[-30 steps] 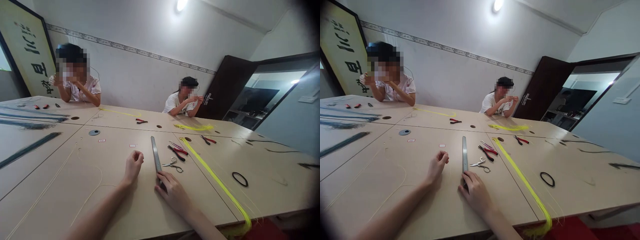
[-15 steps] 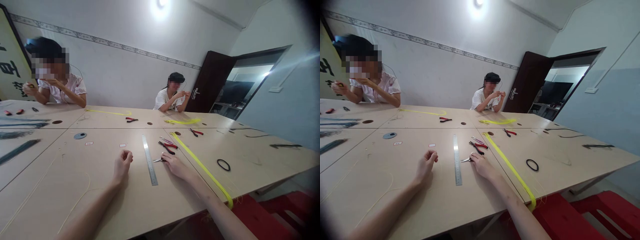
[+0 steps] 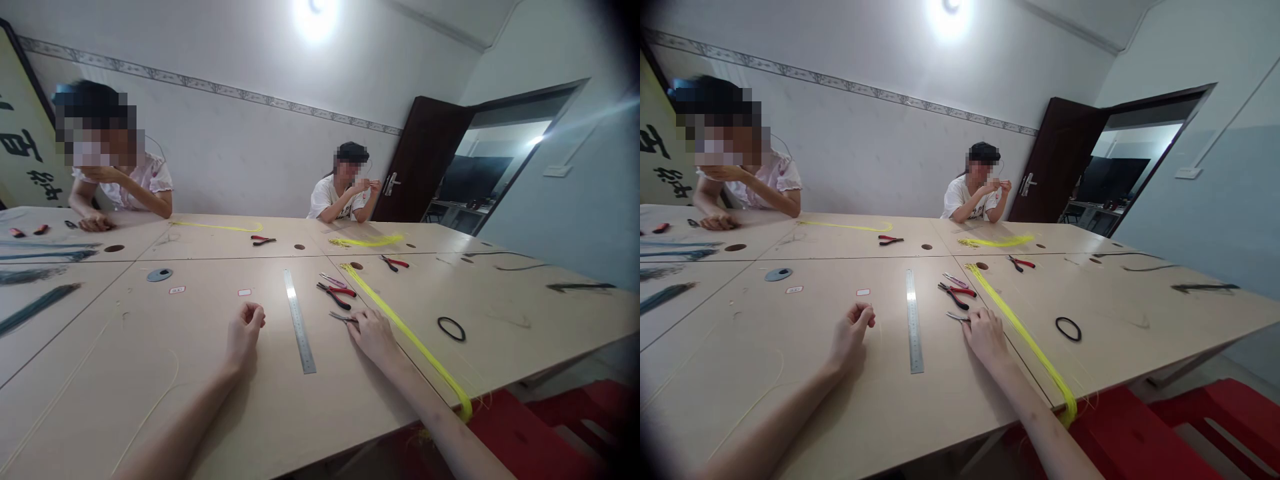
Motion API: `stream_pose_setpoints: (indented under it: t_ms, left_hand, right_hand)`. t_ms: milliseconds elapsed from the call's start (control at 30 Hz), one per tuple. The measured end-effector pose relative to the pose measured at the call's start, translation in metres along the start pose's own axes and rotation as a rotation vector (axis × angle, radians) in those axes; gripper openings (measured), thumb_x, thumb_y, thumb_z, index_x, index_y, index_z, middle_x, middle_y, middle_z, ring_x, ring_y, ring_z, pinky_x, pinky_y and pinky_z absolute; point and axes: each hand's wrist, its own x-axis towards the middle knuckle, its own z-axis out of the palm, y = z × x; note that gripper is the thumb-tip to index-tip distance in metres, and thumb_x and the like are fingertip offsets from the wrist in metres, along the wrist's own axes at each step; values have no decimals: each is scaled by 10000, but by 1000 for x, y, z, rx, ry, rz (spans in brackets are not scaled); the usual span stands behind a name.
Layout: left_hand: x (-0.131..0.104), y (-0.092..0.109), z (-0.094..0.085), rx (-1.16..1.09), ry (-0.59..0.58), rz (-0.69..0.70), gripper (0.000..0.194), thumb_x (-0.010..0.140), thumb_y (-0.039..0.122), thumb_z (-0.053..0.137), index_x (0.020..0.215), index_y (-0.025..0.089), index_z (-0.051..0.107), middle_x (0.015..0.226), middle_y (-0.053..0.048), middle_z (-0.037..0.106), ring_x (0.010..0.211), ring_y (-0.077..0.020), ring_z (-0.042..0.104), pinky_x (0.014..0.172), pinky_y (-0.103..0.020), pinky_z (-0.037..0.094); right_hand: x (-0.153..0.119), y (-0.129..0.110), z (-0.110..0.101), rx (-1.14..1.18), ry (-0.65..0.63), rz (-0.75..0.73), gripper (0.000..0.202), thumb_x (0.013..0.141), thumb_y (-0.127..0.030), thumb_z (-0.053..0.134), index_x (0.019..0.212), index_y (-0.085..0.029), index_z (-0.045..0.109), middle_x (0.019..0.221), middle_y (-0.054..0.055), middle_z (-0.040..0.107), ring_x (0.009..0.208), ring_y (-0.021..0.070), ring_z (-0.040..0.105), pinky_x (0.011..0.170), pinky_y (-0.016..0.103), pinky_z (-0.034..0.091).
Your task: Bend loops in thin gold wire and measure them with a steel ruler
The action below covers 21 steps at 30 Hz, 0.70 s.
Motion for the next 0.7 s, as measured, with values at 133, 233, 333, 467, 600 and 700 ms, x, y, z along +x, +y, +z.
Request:
stream_pose_setpoints:
  t_ms: [133,233,333,467,600,700]
  left_hand:
    - [0,0,0,8,8,-7,213,906,336,560,898,129,612,818,-8,628,681,-122,605,629,-287,529]
    - [-1,2,0,13,15,-7,220,909,342,554,907,129,611,826,-10,629,691,-125,608,640,-294,530]
    - [-1,5,-2,13,13,-2,227,910,348,552,912,129,611,832,-12,630,700,-129,610,646,-299,531]
    - [-2,9,-3,10,-18,4,232,910,353,550,904,129,611,831,-13,630,706,-131,611,654,-303,530]
    - [-12,12,4,0,-126,18,241,911,359,548,871,129,608,789,-2,621,682,-125,603,651,-301,524]
    - [-28,20,14,-17,-237,47,239,906,357,556,847,130,605,767,4,615,675,-124,599,654,-301,519]
  right_hand:
    - [-8,-51,1,114,-73,-203,144,921,-219,550,1030,-164,625,1104,65,636,1044,209,595,918,444,491]
    - [-14,-76,4,214,-162,-363,148,896,-215,591,1029,-164,633,1074,51,655,1034,204,607,918,435,494]
    - [-18,-68,6,237,-146,-297,116,910,-206,565,989,-152,632,1027,53,654,972,196,619,892,436,502]
    - [-24,-45,-1,287,-97,-157,123,920,-228,546,977,-152,624,1016,61,638,977,210,605,877,449,500]
    - [-29,-63,-17,476,-91,-132,171,930,-239,530,1060,-161,610,1049,64,648,1033,218,600,922,465,481]
    - [-26,-90,-31,660,-72,-92,183,944,-253,503,1063,-158,603,1048,67,659,1011,204,619,900,435,503]
